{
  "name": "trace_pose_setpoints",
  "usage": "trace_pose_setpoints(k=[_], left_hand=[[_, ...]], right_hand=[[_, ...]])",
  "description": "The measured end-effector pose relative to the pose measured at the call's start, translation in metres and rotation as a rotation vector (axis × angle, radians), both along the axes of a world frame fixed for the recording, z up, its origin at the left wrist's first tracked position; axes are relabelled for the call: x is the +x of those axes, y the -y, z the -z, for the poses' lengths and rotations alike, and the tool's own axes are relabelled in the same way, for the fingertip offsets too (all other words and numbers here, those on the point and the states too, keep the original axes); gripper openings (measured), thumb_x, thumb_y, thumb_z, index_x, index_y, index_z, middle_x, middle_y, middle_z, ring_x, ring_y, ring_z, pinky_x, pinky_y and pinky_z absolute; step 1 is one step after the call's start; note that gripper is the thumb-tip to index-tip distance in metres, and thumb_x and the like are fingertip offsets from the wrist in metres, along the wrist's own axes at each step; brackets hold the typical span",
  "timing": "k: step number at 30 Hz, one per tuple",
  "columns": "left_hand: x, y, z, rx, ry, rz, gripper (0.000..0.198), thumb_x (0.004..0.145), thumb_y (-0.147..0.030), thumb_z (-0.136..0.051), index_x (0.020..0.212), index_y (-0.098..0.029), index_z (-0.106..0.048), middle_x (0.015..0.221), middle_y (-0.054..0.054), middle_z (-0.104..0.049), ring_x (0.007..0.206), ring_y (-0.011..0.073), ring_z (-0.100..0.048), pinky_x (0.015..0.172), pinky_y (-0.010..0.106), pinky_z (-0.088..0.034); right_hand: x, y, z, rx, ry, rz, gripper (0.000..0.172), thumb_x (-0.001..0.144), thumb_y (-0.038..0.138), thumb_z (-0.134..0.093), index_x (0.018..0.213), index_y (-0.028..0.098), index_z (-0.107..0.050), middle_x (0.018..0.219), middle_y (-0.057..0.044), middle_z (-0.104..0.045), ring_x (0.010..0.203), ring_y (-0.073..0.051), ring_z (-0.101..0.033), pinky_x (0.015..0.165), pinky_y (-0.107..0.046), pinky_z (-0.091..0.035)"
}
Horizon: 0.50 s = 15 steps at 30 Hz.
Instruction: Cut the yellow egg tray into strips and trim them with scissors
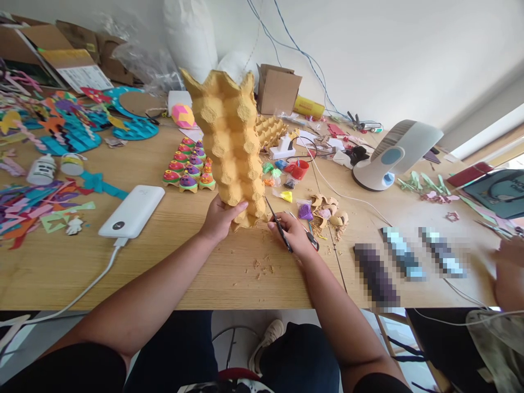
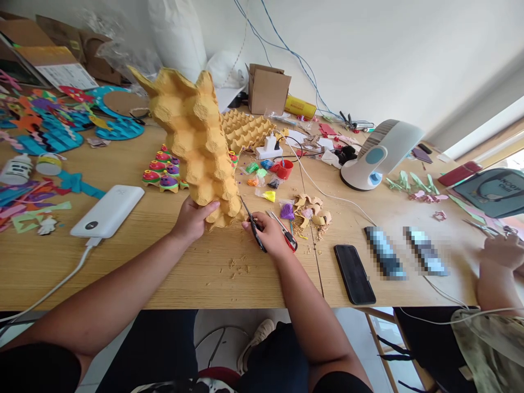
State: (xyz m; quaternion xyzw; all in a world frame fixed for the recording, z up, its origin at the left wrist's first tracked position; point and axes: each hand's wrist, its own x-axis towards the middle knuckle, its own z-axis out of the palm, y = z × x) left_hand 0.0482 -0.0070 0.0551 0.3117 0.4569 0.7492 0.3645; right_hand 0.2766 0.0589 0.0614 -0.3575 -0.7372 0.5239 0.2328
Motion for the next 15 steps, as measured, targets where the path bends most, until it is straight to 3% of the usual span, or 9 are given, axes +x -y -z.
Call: trace_pose_setpoints(k=[5, 15], left_hand=[[-0.0004, -0.0022, -0.0023, 0.017, 0.033, -0.027, 0.074, 0.056, -0.060, -0.116, 0.112, -0.025, -0.083, 0.118, 0.011, -0.091, 0.121, 0.0356, -0.086, 0.107, 0.046, -0.071], [0.0006, -0.0001, -0.0029, 0.017, 0.036, -0.002, 0.069, 0.057, -0.057, -0.116, 0.107, -0.024, -0.082, 0.121, 0.011, -0.092, 0.120, 0.0349, -0.087, 0.106, 0.044, -0.071]], right_hand=[[0.0003, 0.0027, -0.0052, -0.012, -0.038, -0.015, 0.053, 0.090, 0.077, -0.084, 0.102, 0.026, -0.073, 0.077, 0.003, -0.060, 0.069, -0.017, -0.051, 0.064, -0.030, -0.037], [-0.0013, 0.0030, -0.0051, 0.079, 0.045, 0.024, 0.058, 0.091, 0.082, -0.081, 0.103, 0.026, -0.080, 0.078, 0.001, -0.062, 0.072, -0.019, -0.049, 0.067, -0.033, -0.035]])
